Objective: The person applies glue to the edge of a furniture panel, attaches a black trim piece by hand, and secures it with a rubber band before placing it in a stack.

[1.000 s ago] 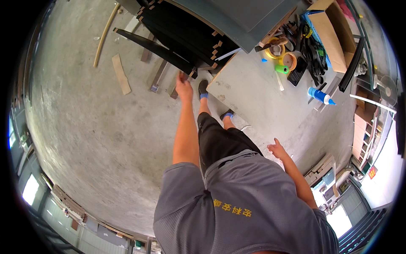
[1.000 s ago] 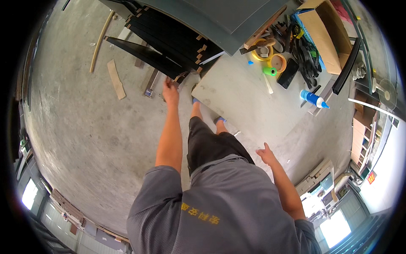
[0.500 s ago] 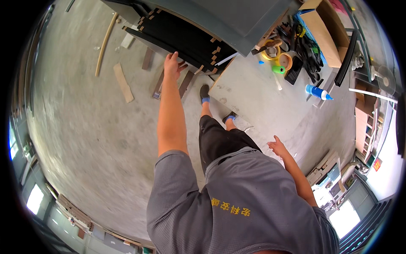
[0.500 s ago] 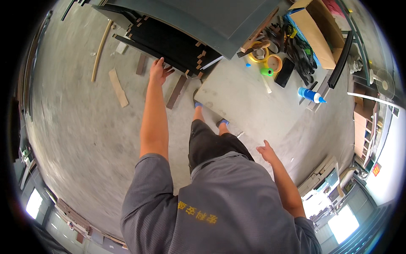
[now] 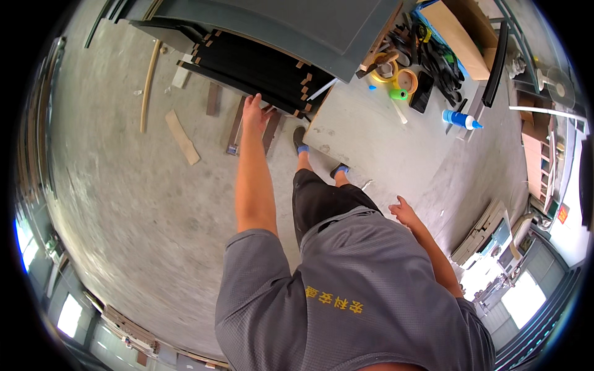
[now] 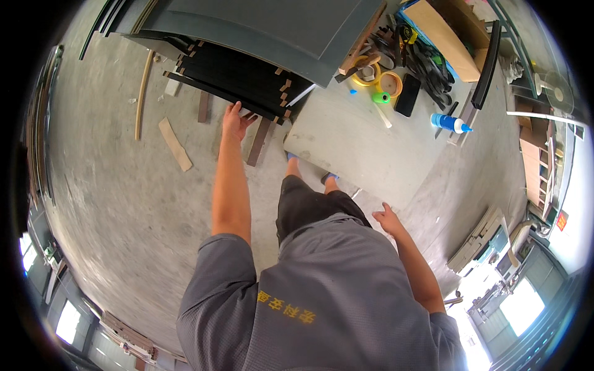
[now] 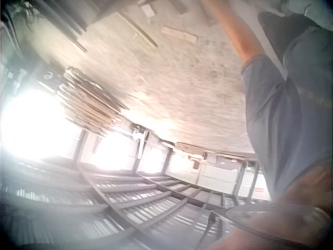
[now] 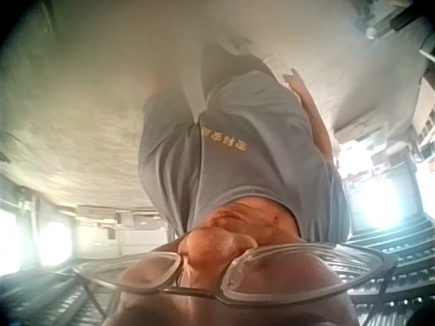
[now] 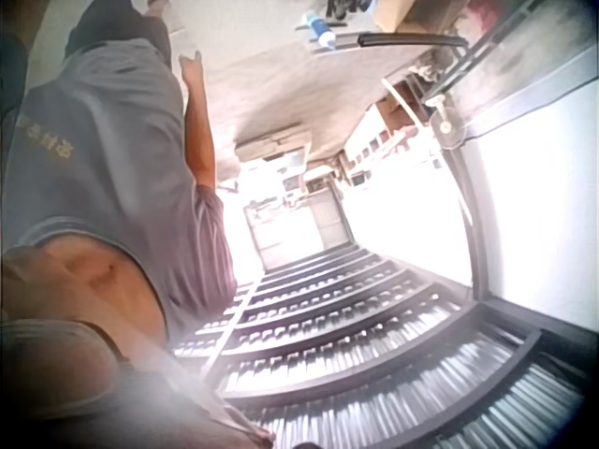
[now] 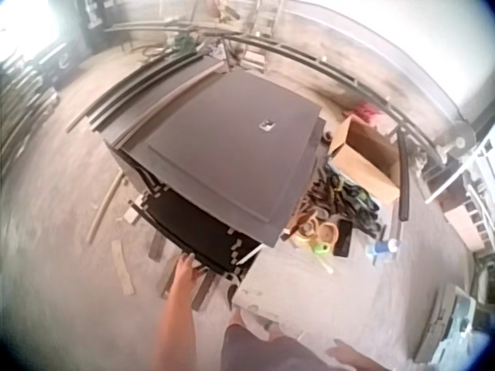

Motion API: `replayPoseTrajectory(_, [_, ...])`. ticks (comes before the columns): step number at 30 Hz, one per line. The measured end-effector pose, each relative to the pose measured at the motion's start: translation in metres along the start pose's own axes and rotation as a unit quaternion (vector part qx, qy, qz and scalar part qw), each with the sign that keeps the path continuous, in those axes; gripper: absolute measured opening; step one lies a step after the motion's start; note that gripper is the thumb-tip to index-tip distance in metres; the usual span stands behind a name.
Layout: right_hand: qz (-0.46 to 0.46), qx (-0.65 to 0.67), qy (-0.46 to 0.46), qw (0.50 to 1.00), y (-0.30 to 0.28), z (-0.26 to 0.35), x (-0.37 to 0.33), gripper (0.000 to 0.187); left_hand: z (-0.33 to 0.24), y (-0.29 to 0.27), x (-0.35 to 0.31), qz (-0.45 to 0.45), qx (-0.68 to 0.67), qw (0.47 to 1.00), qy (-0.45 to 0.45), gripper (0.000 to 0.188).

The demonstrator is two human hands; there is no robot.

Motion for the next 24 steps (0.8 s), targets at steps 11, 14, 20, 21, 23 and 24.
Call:
replayPoseTrajectory(11, [-0.008, 0.005, -0.018, 1.0, 0.0, -0.007, 0.012, 0.089, 0.024, 0.025, -0.013, -0.001, -0.051, 0.998, 0.021, 0.021])
replayPoseTrajectory(14, [-0.011, 0.015, -0.019, 1.0, -0.001, -0.003, 0.011, 0.089, 0.02, 0.027, -0.013, -0.023, -0.039, 0.998, 0.037, 0.019])
replayPoseTrajectory(20, [-0.02, 0.018, -0.012, 1.0, -0.003, 0.005, -0.002, 0.087, 0.019, 0.022, -0.008, -0.045, 0.009, 0.998, 0.042, 0.023])
replayPoseTrajectory(21, [-0.018, 0.015, -0.003, 1.0, -0.003, 0.006, -0.003, 0.087, 0.021, 0.019, -0.007, -0.046, 0.016, 0.998, 0.045, 0.026])
replayPoseTrajectory(23, [-0.012, 0.011, 0.008, 1.0, -0.001, 0.007, -0.004, 0.087, 0.031, 0.014, -0.009, -0.075, -0.011, 0.997, 0.02, 0.033])
replayPoseTrajectory(24, [-0.01, 0.012, 0.008, 1.0, 0.0, 0.007, -0.004, 0.087, 0.038, 0.013, -0.01, -0.101, -0.046, 0.994, -0.006, 0.037])
Point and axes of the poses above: each hand's wrist, its own x-axis towards the middle knuckle, its own y-axis out of the palm, z = x × y, the point moved 1 cm from there along x, towards the middle knuckle, and after that the axes turned 6 degrees about -x, right-handed, at the moved point
